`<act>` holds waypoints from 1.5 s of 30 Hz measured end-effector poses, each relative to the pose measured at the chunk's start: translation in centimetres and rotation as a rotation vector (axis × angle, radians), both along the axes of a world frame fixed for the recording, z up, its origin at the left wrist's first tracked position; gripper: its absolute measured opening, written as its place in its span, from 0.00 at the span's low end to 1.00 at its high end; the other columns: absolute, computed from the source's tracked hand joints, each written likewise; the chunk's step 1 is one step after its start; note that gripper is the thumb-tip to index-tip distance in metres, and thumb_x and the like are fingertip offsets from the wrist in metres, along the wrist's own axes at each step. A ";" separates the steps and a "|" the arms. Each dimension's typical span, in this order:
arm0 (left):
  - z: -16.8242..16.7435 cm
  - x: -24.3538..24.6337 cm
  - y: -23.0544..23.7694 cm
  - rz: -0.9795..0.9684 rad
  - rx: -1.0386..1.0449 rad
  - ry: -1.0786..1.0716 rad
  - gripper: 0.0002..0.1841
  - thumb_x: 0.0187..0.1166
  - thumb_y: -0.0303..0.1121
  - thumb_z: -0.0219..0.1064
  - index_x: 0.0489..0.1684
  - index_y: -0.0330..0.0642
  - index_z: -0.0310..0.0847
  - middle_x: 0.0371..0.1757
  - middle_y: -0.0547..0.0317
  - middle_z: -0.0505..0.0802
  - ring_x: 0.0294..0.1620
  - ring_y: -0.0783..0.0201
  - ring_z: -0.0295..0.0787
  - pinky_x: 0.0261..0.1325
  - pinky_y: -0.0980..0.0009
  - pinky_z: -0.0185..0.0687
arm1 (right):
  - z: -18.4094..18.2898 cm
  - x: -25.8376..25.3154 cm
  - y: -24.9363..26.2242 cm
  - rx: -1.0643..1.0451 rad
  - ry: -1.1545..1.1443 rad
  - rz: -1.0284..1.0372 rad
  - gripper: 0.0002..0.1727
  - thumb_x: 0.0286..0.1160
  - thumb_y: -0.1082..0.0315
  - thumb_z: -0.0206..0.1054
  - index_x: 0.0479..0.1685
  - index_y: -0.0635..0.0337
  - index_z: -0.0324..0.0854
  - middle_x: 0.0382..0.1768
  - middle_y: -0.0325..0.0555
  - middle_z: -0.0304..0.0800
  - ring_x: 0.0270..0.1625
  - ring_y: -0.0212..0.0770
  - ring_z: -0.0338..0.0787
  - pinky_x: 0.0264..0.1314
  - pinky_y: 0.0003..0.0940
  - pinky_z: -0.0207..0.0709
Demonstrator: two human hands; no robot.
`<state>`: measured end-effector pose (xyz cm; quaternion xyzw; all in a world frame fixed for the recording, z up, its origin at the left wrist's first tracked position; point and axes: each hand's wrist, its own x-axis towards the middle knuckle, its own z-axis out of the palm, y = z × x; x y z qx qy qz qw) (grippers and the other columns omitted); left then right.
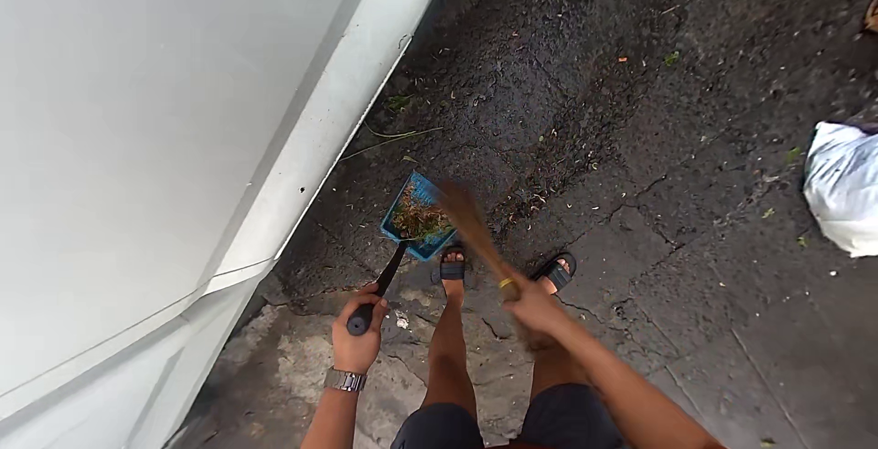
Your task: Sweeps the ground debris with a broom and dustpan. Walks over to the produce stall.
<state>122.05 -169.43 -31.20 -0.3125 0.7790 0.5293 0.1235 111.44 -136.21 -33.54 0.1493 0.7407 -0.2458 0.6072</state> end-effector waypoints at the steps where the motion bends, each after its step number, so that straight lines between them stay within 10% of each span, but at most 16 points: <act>1: 0.0 0.1 -0.3 0.008 0.008 -0.004 0.08 0.76 0.29 0.70 0.44 0.33 0.86 0.67 0.45 0.90 0.45 0.59 0.97 0.48 0.62 0.97 | -0.7 -1.4 1.6 0.039 0.056 -0.075 0.54 0.66 0.58 0.77 0.97 0.32 0.49 0.64 0.63 0.87 0.61 0.63 0.90 0.63 0.69 0.81; 6: -0.1 0.6 -0.9 0.075 0.031 -0.012 0.09 0.76 0.30 0.72 0.46 0.34 0.86 0.67 0.44 0.90 0.52 0.59 0.95 0.54 0.61 0.96 | -9.3 -0.9 -1.1 0.052 0.017 -0.018 0.55 0.65 0.58 0.77 0.97 0.38 0.48 0.67 0.64 0.85 0.66 0.64 0.87 0.67 0.68 0.79; 10: 1.5 4.5 -4.7 0.196 0.099 -0.015 0.09 0.76 0.30 0.71 0.48 0.35 0.86 0.69 0.45 0.90 0.47 0.54 0.97 0.44 0.58 0.98 | -3.4 -0.6 -2.9 -0.107 -0.032 0.041 0.54 0.62 0.62 0.79 0.96 0.38 0.54 0.76 0.57 0.80 0.72 0.56 0.85 0.73 0.63 0.77; 14: 4.5 12.8 -9.0 0.441 0.176 0.045 0.10 0.76 0.30 0.72 0.47 0.35 0.85 0.72 0.39 0.88 0.50 0.41 0.97 0.40 0.49 0.98 | -0.1 -13.0 -1.0 -0.045 0.251 -0.025 0.48 0.68 0.64 0.75 0.94 0.37 0.57 0.63 0.63 0.86 0.51 0.60 0.92 0.51 0.66 0.86; 19: 4.7 22.2 -11.7 0.689 0.133 0.065 0.10 0.78 0.35 0.71 0.48 0.39 0.84 0.70 0.37 0.89 0.48 0.40 0.97 0.45 0.47 0.97 | -12.7 -30.5 -4.1 0.041 0.534 -0.200 0.48 0.70 0.64 0.72 0.94 0.37 0.53 0.73 0.67 0.79 0.64 0.67 0.85 0.60 0.73 0.79; 24: 0.6 21.8 -12.3 0.759 0.067 0.080 0.11 0.77 0.34 0.68 0.48 0.37 0.82 0.66 0.37 0.90 0.43 0.43 0.98 0.42 0.51 0.98 | -20.3 -14.5 -15.5 0.060 0.230 0.310 0.36 0.70 0.57 0.75 0.78 0.63 0.71 0.58 0.70 0.87 0.58 0.67 0.90 0.60 0.71 0.82; 28: -0.3 16.7 -13.2 0.663 0.100 0.087 0.10 0.77 0.31 0.67 0.48 0.34 0.81 0.66 0.38 0.90 0.42 0.45 0.98 0.43 0.52 0.98 | -17.6 0.2 -15.2 -0.046 0.071 0.619 0.57 0.67 0.53 0.75 0.98 0.34 0.41 0.62 0.63 0.89 0.63 0.65 0.89 0.63 0.69 0.81; 33: -0.4 12.4 -14.5 0.589 0.096 0.075 0.11 0.77 0.31 0.68 0.48 0.32 0.81 0.67 0.39 0.90 0.44 0.46 0.98 0.44 0.54 0.98 | -4.0 -5.2 -8.4 -0.079 0.093 0.356 0.56 0.63 0.62 0.79 0.96 0.30 0.49 0.66 0.61 0.86 0.60 0.61 0.90 0.62 0.68 0.82; 38: 1.7 14.9 -14.2 0.617 0.100 0.087 0.10 0.76 0.30 0.68 0.47 0.32 0.80 0.66 0.37 0.90 0.43 0.43 0.98 0.43 0.52 0.99 | -7.9 -18.9 -6.1 0.103 0.360 0.077 0.52 0.70 0.64 0.75 0.97 0.38 0.49 0.72 0.71 0.80 0.67 0.70 0.84 0.65 0.74 0.76; 42: 1.2 15.1 -12.0 0.606 0.085 0.061 0.09 0.76 0.28 0.67 0.46 0.31 0.80 0.67 0.38 0.90 0.43 0.46 0.98 0.44 0.54 0.98 | -16.3 -6.6 -13.1 0.060 0.189 0.292 0.45 0.64 0.51 0.78 0.83 0.61 0.68 0.62 0.68 0.87 0.64 0.65 0.88 0.66 0.70 0.79; 45: 0.0 14.2 -10.8 0.598 0.063 0.040 0.08 0.76 0.27 0.67 0.45 0.31 0.81 0.65 0.38 0.91 0.41 0.47 0.98 0.42 0.56 0.99 | -16.2 7.1 -16.7 -0.035 0.019 0.531 0.52 0.67 0.46 0.75 0.95 0.47 0.54 0.65 0.64 0.88 0.66 0.64 0.88 0.68 0.69 0.79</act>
